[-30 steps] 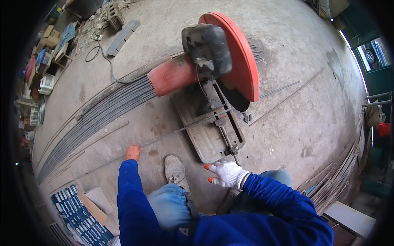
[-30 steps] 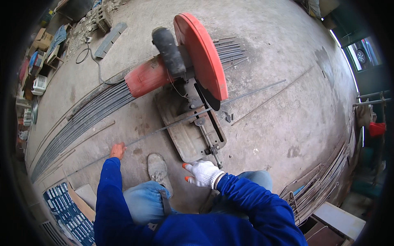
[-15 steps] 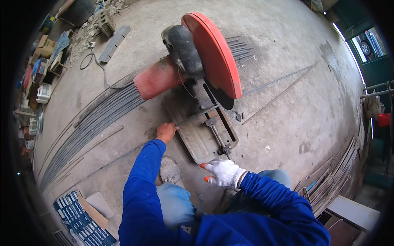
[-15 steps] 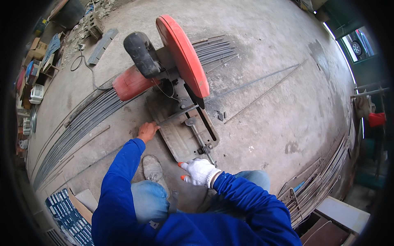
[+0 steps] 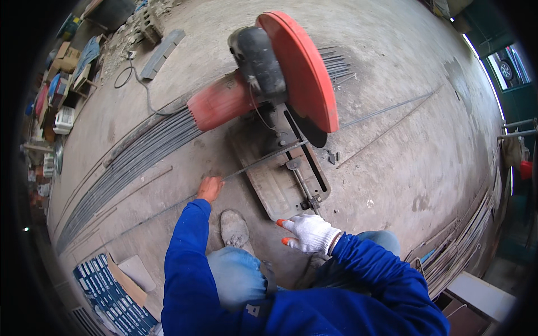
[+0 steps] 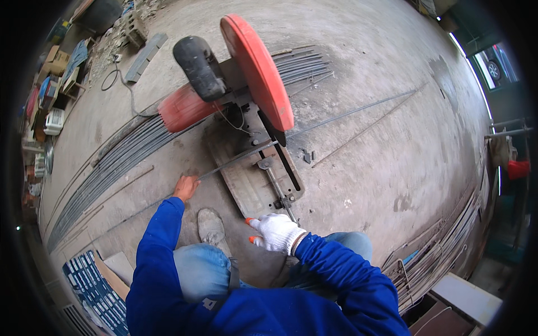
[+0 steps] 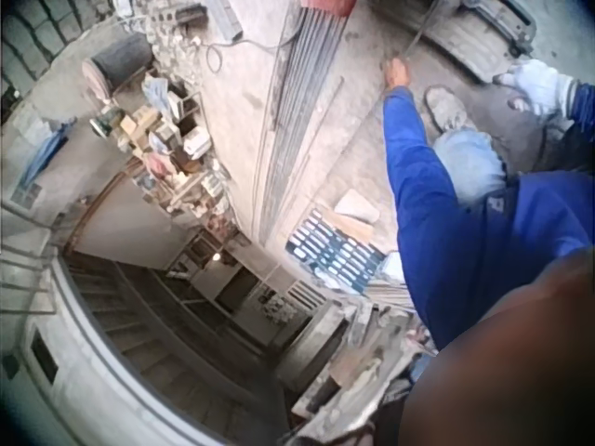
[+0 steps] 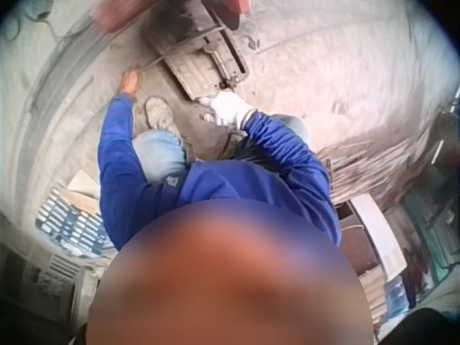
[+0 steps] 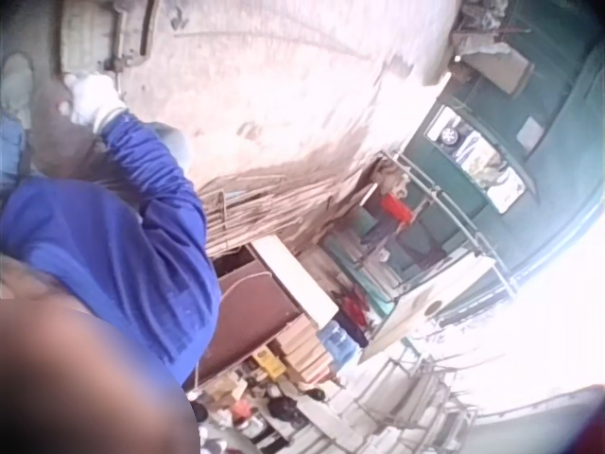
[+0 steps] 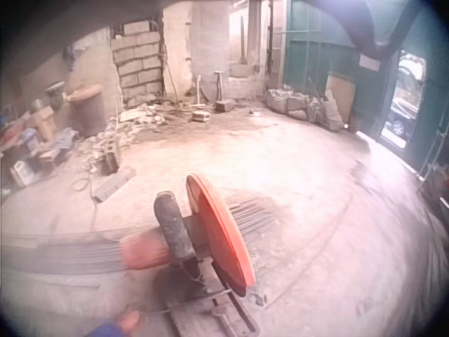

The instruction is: The person measures a metal rod with a tape measure, puts on gloves, and uses a red chop saw to cut the rod. They repeat the process for additional rods, creating sparks during each cut.

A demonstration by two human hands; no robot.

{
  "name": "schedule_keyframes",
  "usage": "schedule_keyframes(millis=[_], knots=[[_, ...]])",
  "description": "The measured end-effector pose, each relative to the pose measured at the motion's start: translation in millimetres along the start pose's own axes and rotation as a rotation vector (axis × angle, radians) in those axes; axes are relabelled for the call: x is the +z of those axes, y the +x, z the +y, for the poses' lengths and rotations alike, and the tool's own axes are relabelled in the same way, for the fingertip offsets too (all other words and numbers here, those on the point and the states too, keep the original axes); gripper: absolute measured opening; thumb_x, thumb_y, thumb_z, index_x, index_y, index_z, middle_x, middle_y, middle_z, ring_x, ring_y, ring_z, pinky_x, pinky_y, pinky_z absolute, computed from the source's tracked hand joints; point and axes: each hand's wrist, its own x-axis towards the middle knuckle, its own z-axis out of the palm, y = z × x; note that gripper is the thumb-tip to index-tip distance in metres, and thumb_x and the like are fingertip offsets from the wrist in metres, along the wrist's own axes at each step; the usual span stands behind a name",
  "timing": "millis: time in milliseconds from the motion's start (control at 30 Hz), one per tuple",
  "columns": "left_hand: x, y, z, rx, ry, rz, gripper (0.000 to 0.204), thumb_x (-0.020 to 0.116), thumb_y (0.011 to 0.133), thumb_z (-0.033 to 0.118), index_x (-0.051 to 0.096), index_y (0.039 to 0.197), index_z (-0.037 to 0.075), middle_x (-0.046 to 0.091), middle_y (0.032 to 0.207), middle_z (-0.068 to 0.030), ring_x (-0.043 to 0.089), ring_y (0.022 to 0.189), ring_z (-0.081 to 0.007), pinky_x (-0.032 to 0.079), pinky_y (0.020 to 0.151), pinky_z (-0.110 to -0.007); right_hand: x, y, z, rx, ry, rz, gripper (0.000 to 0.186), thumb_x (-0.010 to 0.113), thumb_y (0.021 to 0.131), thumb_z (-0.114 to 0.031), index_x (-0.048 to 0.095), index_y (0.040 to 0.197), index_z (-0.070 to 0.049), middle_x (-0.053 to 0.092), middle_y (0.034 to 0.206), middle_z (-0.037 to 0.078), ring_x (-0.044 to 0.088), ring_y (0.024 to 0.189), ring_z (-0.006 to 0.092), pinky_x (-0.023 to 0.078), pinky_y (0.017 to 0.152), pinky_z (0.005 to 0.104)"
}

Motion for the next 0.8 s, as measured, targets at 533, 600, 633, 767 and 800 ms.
schedule_keyframes(millis=[533,600,633,767,800], knots=[[-8.3,-0.2,20.4,0.024,-0.065,0.078,0.024,0.06,0.095,0.03,0.07,0.105,0.01,0.069,0.105,-0.0228,0.063,0.102,-0.0466,0.05,0.087,-0.055,-6.8,13.5,-3.8,-0.024,-0.006,-0.052,0.06,0.056,0.097,-0.043,0.046,0.146,-0.01,0.067,0.11,0.02,0.065,0.102,0.0408,0.052,0.089,0.0497],[-10.8,2.1,27.8,0.007,-0.043,0.046,0.027,0.06,0.096,0.03,0.07,0.108,0.009,0.069,0.107,-0.0225,0.063,0.104,-0.0459,0.05,0.089,-0.054,-8.0,15.3,-4.6,-0.025,-0.014,-0.075,0.061,0.055,0.098,-0.043,0.044,0.148,-0.01,0.066,0.111,0.021,0.064,0.103,0.0418,0.052,0.091,0.0494],[-11.7,5.7,31.4,-0.019,-0.029,-0.002,0.029,0.059,0.096,0.031,0.069,0.112,0.009,0.069,0.109,-0.0223,0.062,0.106,-0.0451,0.049,0.091,-0.053,-8.8,16.0,-4.6,-0.023,-0.021,-0.076,0.061,0.055,0.098,-0.043,0.044,0.148,-0.01,0.066,0.111,0.022,0.064,0.103,0.0418,0.052,0.091,0.0493],[-10.2,12.1,36.1,-0.04,-0.048,-0.04,0.032,0.059,0.097,0.032,0.069,0.116,0.008,0.069,0.113,-0.0222,0.062,0.108,-0.0446,0.049,0.094,-0.052,-10.3,16.0,-3.7,-0.03,-0.003,-0.057,0.061,0.054,0.098,-0.043,0.044,0.148,-0.009,0.066,0.111,0.022,0.064,0.104,0.0414,0.052,0.091,0.0492],[-9.6,12.8,35.8,-0.031,-0.037,-0.023,0.032,0.059,0.097,0.031,0.069,0.116,0.008,0.069,0.113,-0.0222,0.062,0.108,-0.0444,0.049,0.095,-0.052,-10.6,15.6,-3.4,-0.036,-0.017,-0.048,0.061,0.054,0.098,-0.043,0.044,0.148,-0.009,0.066,0.111,0.022,0.064,0.104,0.0415,0.052,0.091,0.0492]])
